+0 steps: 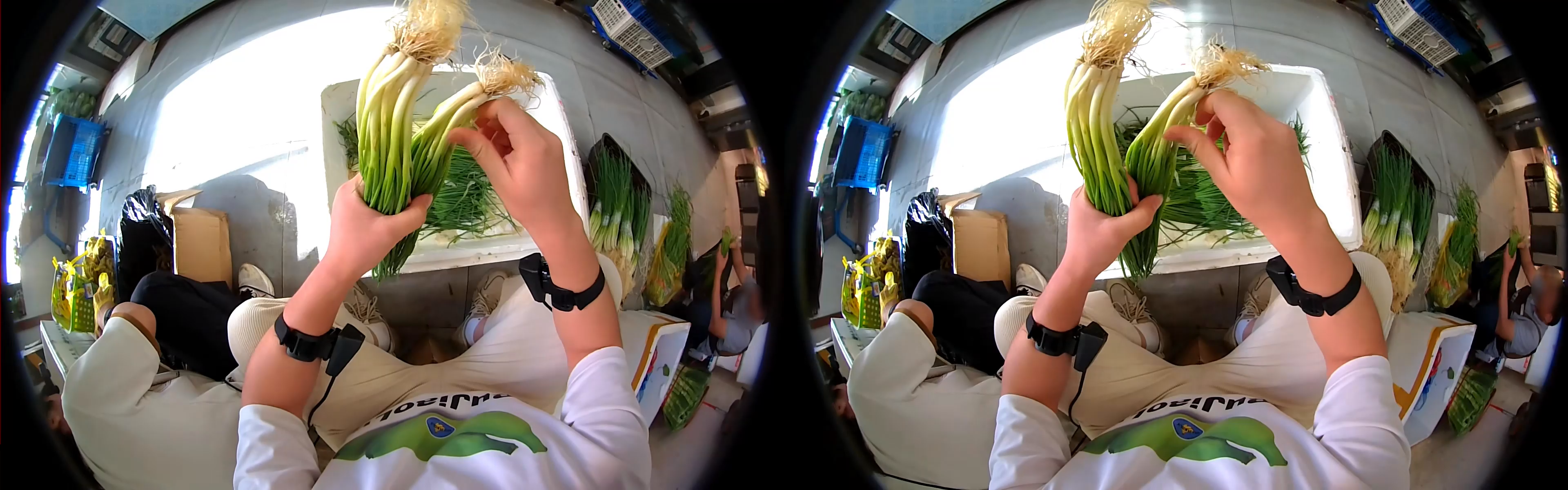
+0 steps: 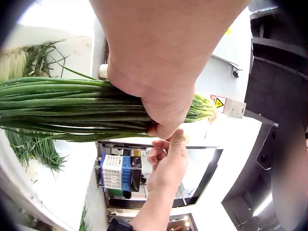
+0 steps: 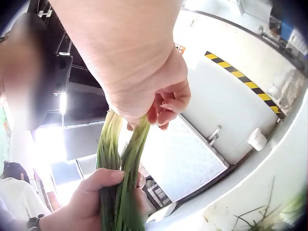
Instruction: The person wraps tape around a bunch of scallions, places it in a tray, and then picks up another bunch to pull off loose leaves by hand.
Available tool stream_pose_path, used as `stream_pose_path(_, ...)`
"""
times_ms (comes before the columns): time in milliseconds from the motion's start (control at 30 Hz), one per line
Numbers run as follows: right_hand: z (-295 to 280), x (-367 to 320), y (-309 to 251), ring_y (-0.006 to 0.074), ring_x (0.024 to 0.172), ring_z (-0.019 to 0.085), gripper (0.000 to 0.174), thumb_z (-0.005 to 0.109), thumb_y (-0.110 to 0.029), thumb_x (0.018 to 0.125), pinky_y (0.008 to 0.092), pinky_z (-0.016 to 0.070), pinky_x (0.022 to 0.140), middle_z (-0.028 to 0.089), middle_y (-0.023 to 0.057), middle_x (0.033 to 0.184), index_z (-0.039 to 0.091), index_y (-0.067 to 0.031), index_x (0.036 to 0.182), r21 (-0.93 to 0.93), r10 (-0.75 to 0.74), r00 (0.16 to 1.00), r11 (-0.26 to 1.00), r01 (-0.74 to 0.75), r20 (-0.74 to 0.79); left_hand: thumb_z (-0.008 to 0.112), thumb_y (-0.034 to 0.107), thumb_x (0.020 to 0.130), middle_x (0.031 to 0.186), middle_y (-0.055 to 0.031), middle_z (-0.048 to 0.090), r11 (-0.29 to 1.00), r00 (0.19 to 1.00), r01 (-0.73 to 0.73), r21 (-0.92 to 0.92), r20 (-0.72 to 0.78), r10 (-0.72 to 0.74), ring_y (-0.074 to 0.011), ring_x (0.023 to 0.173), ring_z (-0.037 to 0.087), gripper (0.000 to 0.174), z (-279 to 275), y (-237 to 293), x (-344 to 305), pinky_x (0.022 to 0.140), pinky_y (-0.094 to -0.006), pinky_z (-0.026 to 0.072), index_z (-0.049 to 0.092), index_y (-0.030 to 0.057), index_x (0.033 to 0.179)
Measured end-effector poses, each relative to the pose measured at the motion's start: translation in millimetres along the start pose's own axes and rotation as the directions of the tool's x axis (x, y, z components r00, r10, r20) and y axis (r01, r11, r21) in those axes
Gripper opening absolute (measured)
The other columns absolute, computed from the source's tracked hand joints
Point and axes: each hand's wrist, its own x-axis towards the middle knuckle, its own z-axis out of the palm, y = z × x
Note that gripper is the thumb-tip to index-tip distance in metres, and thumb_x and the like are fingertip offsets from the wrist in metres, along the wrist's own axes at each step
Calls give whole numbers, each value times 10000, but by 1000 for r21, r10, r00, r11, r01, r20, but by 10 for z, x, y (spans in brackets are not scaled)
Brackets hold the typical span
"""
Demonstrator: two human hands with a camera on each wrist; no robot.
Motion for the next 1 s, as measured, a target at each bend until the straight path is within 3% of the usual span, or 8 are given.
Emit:
stream_pose_path(233, -56, 16, 8, 248, 511, 511, 181, 661, -151, 927, 347, 405, 506, 551, 122, 637, 569, -13, 852, 54, 119, 983, 990, -128, 136, 755, 111, 765, 824, -51, 709, 999, 1000, 24, 23, -5, -24, -92, 738, 634, 235, 2, 10, -22, 700, -272, 515, 678, -11, 950)
stream_pose_path(433, -118, 9, 9, 263, 511, 515, 170, 621, -144, 941, 336, 410, 510, 554, 134, 634, 572, -9, 849, -43, -35, 993, 998, 40, 112, 759, 112, 753, 826, -55, 710, 997, 996, 78, 5, -50, -77, -98, 733, 632, 250, 16, -21, -20, 698, -275, 514, 674, -14, 952)
stream_pose_path(533, -163, 1, -24, 195, 494, 498, 194, 630, -156, 930, 311, 401, 505, 538, 98, 595, 576, -2, 826, -111, 100, 977, 991, -80, 187, 758, 110, 751, 818, -52, 708, 998, 997, 59, 26, -46, -58, -97, 733, 632, 250, 28, -11, -32, 698, -274, 513, 672, -17, 948)
stream_pose_path(600, -137, -13, 40, 108, 497, 452, 207, 644, -146, 904, 288, 386, 496, 510, 49, 562, 566, 7, 788, 182, 275, 940, 932, -312, 204, 758, 108, 751, 816, -51, 707, 997, 998, 59, 40, -38, -58, -93, 733, 630, 251, 26, -15, -33, 697, -272, 513, 672, -17, 951)
stream_pose_path(700, -125, -25, 88, 57, 522, 422, 187, 657, -109, 859, 260, 377, 492, 495, 18, 559, 557, 4, 749, 232, 318, 932, 907, -353, 177, 767, 97, 740, 723, -15, 630, 999, 999, 13, 34, -46, -11, -75, 664, 562, 198, 47, 3, -35, 633, -259, 477, 610, 12, 825)
stream_pose_path(733, -116, -25, 70, 57, 522, 422, 187, 657, -109, 859, 260, 377, 492, 495, 18, 559, 557, 4, 749, 232, 317, 931, 906, -353, 178, 777, 89, 730, 633, 19, 555, 999, 998, -32, 12, -62, 33, -61, 595, 496, 237, 61, 14, -35, 569, -248, 441, 548, 41, 695)
stream_pose_path(900, -52, -18, 38, 55, 528, 463, 174, 681, -38, 773, 225, 419, 514, 501, 25, 557, 533, -13, 687, 26, 78, 990, 997, -75, -117, 785, 106, 723, 653, 16, 565, 999, 998, -45, -18, -54, 44, -66, 608, 501, 240, 62, 64, -28, 588, -256, 455, 553, 44, 719)
stream_pose_path(1000, -41, -30, 65, 46, 539, 474, 180, 682, -30, 765, 223, 432, 523, 515, 20, 565, 522, -15, 685, 16, 82, 986, 997, -81, -147, 785, 108, 723, 657, 13, 570, 998, 997, -55, -12, -55, 54, -69, 612, 507, 238, 64, 57, -21, 593, -259, 461, 557, 41, 729)
